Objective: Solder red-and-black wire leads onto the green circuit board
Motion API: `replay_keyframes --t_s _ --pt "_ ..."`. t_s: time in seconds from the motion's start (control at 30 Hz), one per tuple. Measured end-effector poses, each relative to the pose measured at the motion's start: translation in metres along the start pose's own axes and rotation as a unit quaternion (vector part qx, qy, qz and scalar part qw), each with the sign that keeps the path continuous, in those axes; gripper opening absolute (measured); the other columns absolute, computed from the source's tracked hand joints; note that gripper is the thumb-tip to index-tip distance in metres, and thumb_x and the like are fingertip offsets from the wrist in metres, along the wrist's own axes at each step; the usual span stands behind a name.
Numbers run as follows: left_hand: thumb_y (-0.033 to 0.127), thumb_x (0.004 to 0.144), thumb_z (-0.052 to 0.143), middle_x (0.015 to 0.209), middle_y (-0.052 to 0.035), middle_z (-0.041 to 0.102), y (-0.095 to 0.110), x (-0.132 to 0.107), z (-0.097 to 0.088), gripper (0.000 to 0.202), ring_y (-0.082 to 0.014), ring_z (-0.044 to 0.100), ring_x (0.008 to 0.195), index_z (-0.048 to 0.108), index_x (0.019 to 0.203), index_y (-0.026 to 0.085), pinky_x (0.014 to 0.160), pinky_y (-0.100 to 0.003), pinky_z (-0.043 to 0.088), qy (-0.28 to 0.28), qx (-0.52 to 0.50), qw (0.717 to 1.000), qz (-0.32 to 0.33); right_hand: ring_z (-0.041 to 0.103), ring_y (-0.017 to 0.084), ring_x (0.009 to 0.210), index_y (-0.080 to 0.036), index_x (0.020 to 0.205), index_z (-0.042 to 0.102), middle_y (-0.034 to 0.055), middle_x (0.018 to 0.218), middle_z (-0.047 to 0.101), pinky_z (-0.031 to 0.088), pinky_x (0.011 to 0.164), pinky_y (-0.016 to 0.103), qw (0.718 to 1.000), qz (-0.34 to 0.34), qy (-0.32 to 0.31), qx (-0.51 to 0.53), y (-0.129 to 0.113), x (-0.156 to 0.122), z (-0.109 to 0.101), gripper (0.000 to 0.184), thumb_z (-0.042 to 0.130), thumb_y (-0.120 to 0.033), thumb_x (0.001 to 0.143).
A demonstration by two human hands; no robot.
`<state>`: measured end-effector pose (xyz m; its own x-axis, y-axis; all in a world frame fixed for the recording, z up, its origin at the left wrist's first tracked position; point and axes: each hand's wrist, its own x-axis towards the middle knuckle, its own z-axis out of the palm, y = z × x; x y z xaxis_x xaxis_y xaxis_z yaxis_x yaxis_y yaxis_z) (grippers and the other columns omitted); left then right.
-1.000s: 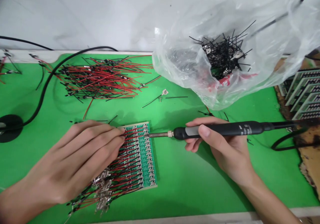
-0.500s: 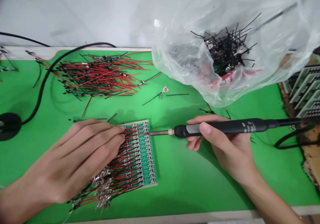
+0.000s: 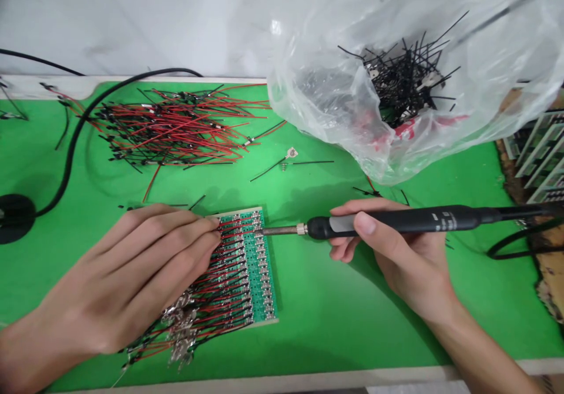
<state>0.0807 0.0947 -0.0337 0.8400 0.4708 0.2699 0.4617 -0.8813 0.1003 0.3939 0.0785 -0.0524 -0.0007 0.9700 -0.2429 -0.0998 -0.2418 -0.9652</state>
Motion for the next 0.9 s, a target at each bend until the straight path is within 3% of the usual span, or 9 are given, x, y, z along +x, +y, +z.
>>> replay_keyframes --t_s 0.9 --pt "0.004 0.09 0.058 0.111 -0.0204 0.072 0.0015 0.0016 0.0061 0.02 -0.0344 0.066 0.101 0.065 0.107 -0.001 0.084 -0.053 0.055 0.038 0.021 0.999 -0.005 0.071 0.018 0.053 -0.023 0.094 0.083 0.0051 0.067 0.078 0.058 0.046 0.026 1.0 -0.008 -0.006 0.011 0.0013 0.0011 -0.0002 0.016 0.073 -0.033 0.087"
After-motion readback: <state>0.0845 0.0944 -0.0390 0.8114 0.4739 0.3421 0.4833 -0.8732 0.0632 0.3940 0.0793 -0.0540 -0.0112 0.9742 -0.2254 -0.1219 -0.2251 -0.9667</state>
